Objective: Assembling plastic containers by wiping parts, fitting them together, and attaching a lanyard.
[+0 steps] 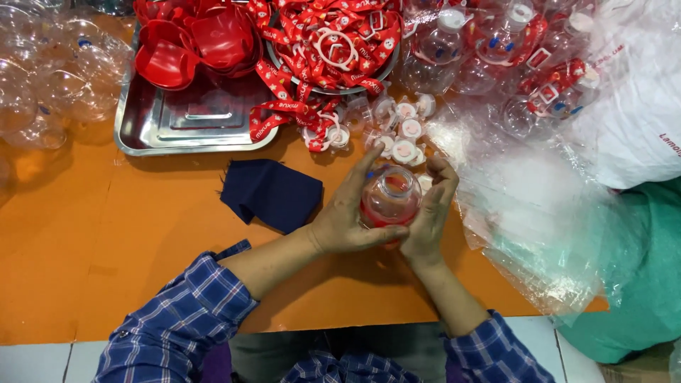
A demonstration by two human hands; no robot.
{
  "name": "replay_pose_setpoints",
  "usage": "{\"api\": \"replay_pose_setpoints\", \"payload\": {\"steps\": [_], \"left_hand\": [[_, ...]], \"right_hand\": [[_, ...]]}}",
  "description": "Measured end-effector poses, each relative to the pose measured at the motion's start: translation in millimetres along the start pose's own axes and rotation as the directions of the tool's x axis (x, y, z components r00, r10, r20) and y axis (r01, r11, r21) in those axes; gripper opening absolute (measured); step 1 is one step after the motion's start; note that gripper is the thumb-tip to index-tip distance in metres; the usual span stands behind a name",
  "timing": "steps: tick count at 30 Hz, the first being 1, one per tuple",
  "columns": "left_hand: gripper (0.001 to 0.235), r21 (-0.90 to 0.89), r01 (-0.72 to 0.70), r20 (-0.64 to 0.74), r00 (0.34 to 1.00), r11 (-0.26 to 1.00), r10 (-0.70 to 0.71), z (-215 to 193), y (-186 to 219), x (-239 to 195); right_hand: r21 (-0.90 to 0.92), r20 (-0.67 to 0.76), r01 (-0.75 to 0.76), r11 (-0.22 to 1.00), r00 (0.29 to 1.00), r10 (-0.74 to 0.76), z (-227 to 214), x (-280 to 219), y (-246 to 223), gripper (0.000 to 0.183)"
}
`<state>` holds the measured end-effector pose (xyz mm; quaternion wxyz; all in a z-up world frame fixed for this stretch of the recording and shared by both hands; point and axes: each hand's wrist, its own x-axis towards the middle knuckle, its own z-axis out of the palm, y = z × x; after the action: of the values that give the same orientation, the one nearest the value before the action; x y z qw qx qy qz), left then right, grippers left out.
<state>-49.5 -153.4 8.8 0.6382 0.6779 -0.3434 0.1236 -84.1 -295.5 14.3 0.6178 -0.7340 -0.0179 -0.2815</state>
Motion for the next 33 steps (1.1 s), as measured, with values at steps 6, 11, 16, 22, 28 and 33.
{"api": "replay_pose_setpoints", "payload": {"steps": [6,11,16,22,28,33], "left_hand": [[0.102,0.274,-0.057,-0.073,0.994,0.96,0.08,-4,-14,-2],[0.115,0.226,-0.065,-0.105,0.99,0.972,0.091,-17,5,2],[0.125,0.107,-0.03,-0.022,0.999,0.994,0.033,-26,5,7],[0.108,0.198,0.035,-0.076,0.997,0.98,-0.021,-25,-10,12],[0.107,0.394,0.071,-0.131,0.991,0.916,-0.02,-15,-12,10],[0.107,0.329,-0.004,0.002,1.0,0.944,0.004,-27,-3,13]], "right_hand": [[-0.213,0.283,0.147,0.966,0.955,-0.083,-7,8,-3,0.076],[-0.019,0.56,0.0,1.0,0.828,0.01,-13,60,-25,0.089],[0.342,0.746,-0.348,0.873,0.666,-0.027,-16,94,-15,0.104],[0.403,0.706,-0.402,0.822,0.709,0.001,-6,78,4,0.095],[0.049,0.54,0.187,0.981,0.821,-0.184,-15,72,19,0.077],[0.106,0.482,0.16,0.981,0.855,-0.191,-12,65,24,0.07]]}}
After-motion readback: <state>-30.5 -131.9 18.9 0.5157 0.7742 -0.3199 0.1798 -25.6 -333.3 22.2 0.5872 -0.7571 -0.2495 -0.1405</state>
